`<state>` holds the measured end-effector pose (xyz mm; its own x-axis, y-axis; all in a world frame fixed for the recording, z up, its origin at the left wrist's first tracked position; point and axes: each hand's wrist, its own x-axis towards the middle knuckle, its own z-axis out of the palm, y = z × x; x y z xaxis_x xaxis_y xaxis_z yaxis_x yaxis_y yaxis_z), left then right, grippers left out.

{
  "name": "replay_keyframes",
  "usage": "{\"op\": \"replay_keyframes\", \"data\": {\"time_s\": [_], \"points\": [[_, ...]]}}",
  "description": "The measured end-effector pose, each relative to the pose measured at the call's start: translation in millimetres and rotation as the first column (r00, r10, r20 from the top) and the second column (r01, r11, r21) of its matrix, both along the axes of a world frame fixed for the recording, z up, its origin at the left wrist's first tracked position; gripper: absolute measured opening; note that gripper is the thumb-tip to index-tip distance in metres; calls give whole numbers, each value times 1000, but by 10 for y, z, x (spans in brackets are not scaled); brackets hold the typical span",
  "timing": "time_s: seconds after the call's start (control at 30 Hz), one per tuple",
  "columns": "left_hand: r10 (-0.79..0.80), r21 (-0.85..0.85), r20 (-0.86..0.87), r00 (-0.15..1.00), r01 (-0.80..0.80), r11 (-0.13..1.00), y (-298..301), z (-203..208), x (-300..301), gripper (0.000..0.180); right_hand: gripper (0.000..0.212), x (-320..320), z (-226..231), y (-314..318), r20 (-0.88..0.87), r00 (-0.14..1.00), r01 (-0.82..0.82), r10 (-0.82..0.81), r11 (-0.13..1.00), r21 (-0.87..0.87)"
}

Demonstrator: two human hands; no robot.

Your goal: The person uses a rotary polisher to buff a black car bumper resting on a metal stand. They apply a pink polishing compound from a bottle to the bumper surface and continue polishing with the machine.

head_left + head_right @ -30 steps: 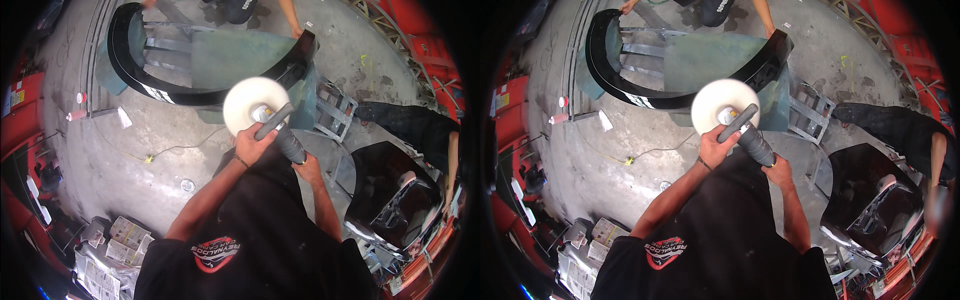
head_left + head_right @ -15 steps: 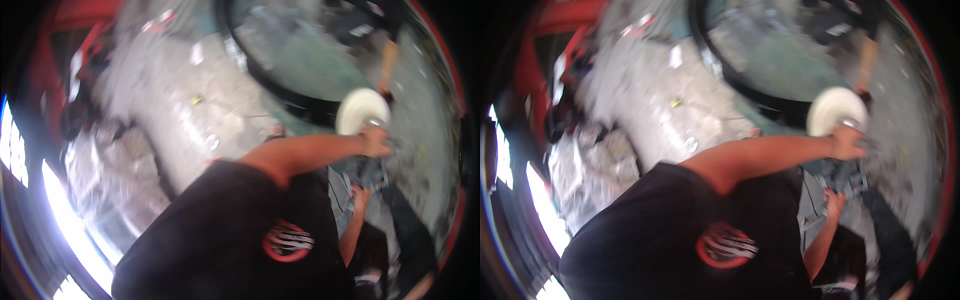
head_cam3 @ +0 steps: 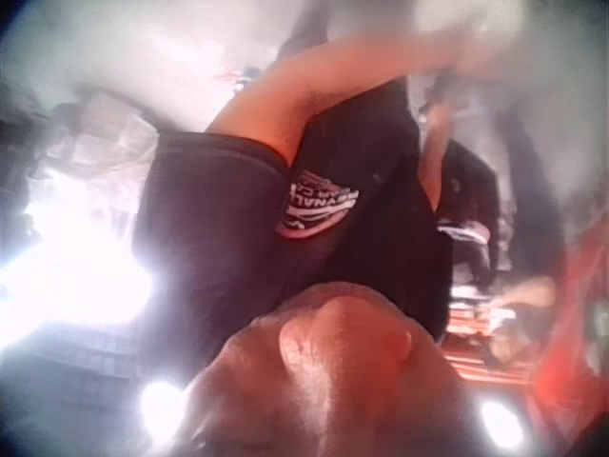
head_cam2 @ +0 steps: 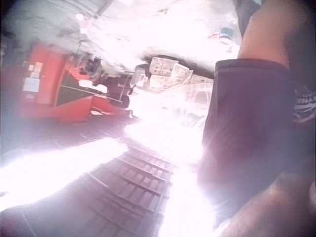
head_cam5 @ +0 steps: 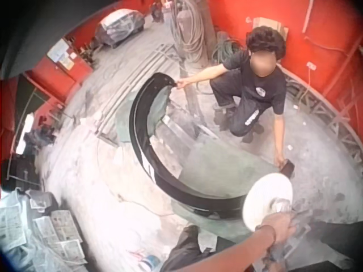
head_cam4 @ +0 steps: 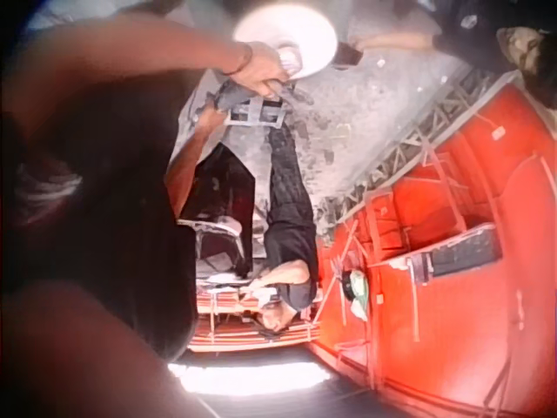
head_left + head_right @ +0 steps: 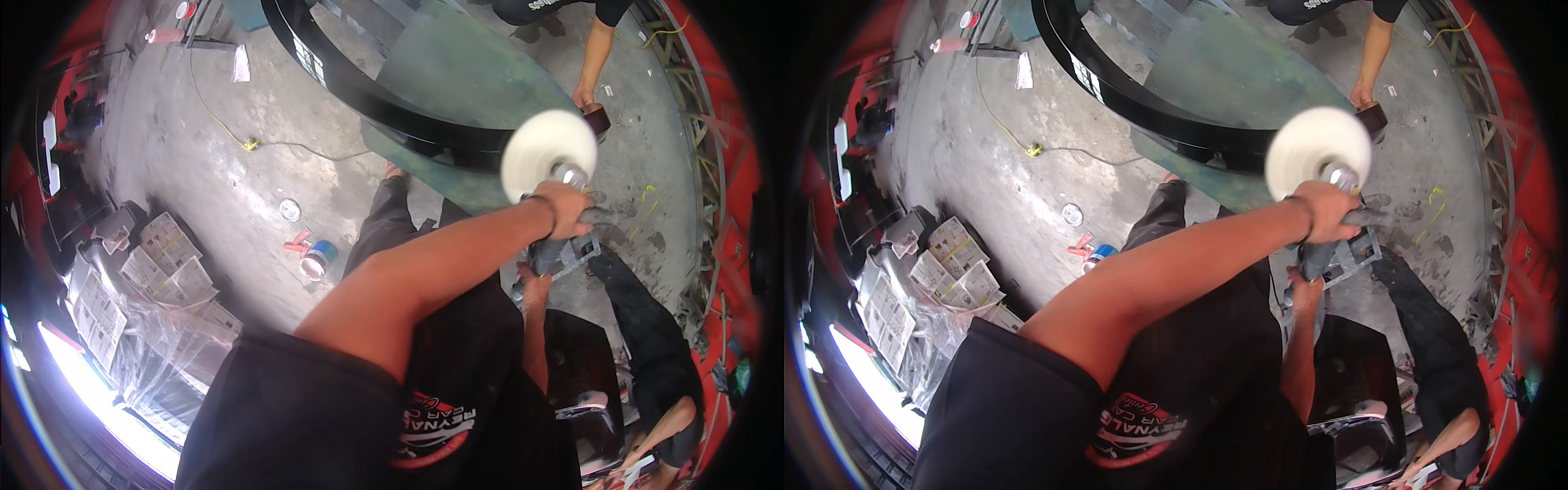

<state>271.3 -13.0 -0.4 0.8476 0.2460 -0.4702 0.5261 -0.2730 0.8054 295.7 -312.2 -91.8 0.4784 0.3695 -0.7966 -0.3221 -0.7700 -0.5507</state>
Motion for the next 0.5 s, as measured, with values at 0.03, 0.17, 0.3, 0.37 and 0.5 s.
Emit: {"op": "replay_keyframes", "data": {"time_s": [0.03,0.17,0.3,0.37,0.5], "points": [[-21,-12,29,999,22,1000,1,12,-321,49,31,-295,-12,-46,-2,1000,-23,22,997,-69],[86,-72,146,986,-76,994,-37,70,-1408,50,36,-1014,63,-128,120,990,-55,70,991,-118],[223,-45,112,968,-219,975,207,72,-2412,52,45,-1616,264,446,282,937,-191,205,979,-76],[313,-35,110,943,-311,950,366,43,-2872,49,52,-1836,265,745,314,895,-288,315,949,-131],[521,-105,26,853,-516,850,688,80,-3505,32,57,-2190,220,1303,301,805,-462,511,859,-221]]}}
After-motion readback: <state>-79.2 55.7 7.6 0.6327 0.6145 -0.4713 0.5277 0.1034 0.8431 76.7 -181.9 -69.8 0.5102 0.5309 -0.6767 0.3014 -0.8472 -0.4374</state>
